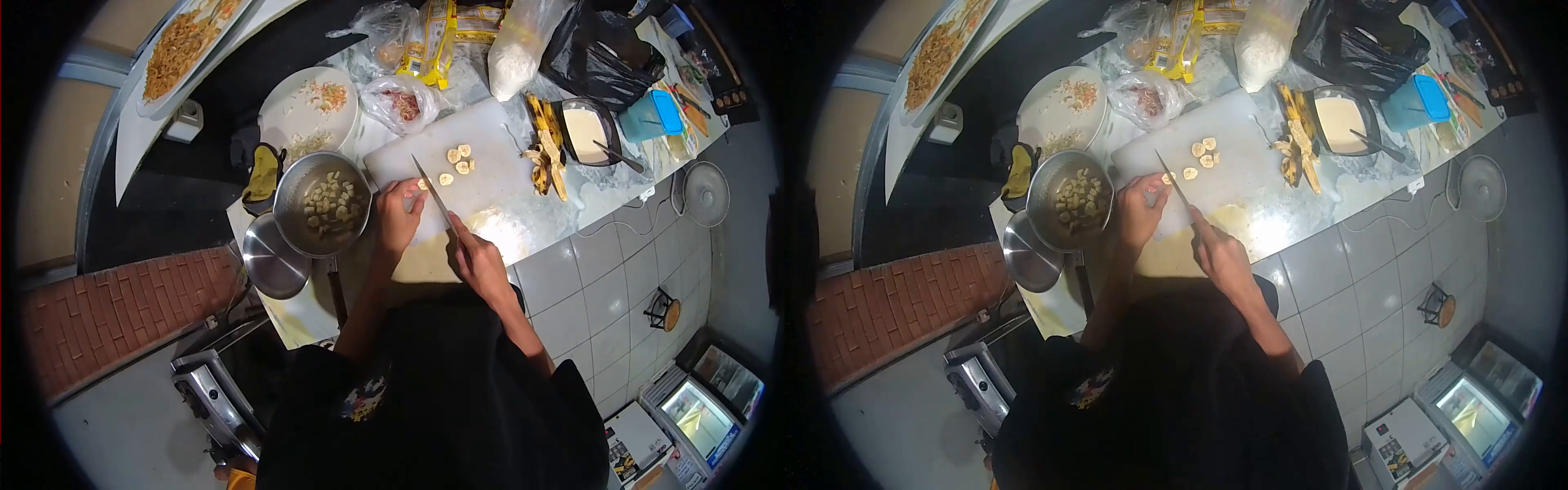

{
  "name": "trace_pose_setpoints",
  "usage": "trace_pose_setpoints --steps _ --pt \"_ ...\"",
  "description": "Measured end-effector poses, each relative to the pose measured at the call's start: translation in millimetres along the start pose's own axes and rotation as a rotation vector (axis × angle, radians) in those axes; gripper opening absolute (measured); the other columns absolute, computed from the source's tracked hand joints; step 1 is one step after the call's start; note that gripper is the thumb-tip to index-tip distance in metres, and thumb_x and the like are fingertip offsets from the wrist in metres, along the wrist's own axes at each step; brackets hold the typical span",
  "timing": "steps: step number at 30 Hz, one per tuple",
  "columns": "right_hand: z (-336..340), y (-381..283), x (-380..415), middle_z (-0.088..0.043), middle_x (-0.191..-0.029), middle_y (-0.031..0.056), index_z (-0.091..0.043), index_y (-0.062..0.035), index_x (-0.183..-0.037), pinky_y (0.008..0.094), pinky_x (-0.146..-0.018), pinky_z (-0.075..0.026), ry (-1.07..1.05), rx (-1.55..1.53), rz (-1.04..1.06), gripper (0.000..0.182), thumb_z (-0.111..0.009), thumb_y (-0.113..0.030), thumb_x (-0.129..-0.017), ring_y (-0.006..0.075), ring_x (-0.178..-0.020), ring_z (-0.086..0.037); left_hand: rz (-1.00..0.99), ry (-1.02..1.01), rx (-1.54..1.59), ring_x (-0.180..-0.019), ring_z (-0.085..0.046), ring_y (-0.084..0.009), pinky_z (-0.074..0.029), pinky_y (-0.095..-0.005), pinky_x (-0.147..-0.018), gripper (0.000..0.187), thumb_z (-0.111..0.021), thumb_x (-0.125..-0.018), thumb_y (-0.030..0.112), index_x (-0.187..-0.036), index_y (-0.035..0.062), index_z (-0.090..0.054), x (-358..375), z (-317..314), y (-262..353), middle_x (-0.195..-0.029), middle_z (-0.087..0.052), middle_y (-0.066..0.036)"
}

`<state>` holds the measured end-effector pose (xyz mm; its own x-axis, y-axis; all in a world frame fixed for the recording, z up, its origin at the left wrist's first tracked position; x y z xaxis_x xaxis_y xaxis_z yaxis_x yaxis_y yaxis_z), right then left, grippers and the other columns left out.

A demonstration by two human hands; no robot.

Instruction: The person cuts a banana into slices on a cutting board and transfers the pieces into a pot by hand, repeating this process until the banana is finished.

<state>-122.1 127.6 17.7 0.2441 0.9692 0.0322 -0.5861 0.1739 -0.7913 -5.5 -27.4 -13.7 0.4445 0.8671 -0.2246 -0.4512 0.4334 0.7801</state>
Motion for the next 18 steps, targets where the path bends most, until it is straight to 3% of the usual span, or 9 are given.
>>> trace_pose_setpoints --steps 6,8,18 --pt "-0.9 -0.9 -0.7 -0.064 -0.085 0.0206 -0.042 -0.0051 -0.147 0.0468 -0.068 -0.052 -0.021 0.046 0.015 0.067 -0.06 0.001 -0.083 0.0391 -0.075 -0.064 -0.006 -0.011 -0.008 -0.077 -0.067 -0.0214 -0.052 -0.0329 -0.066 0.026 -0.078 -0.078 0.007 -0.104 0.0059 -0.071 -0.4 0.5 0.8 -0.089 -0.071 -0.01" --pt "-5.5 1.8 0.0 -0.064 -0.084 0.0209 -0.042 -0.0044 -0.147 0.047 -0.066 -0.052 -0.039 0.147 0.032 0.067 -0.061 0.0 -0.083 0.0398 -0.073 -0.064 0.068 -0.05 0.012 -0.081 -0.067 -0.0278 -0.053 -0.0382 -0.074 0.026 -0.076 -0.078 0.005 -0.103 0.0025 -0.069 -0.1 2.1 4.1 -0.091 -0.069 -0.013" --pt "-2.1 -5.6 0.4 -0.065 -0.088 0.0226 -0.042 -0.0042 -0.146 0.0463 -0.064 -0.053 -0.052 0.154 -0.011 0.067 -0.061 -0.001 -0.082 0.0416 -0.072 -0.064 0.057 -0.041 0.013 -0.08 -0.066 -0.0274 -0.052 -0.039 -0.074 0.027 -0.076 -0.078 0.005 -0.104 0.0042 -0.069 0.4 -0.5 0.3 -0.088 -0.067 -0.011"
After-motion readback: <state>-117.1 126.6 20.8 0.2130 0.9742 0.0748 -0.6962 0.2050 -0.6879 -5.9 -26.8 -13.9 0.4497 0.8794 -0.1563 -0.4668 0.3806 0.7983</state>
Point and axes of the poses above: each hand's wrist, its own x-axis away from the middle knuckle, its own z-axis out of the back of the hand, y = z × x, the point moved 4 cm from there along -x, towards the middle knuckle
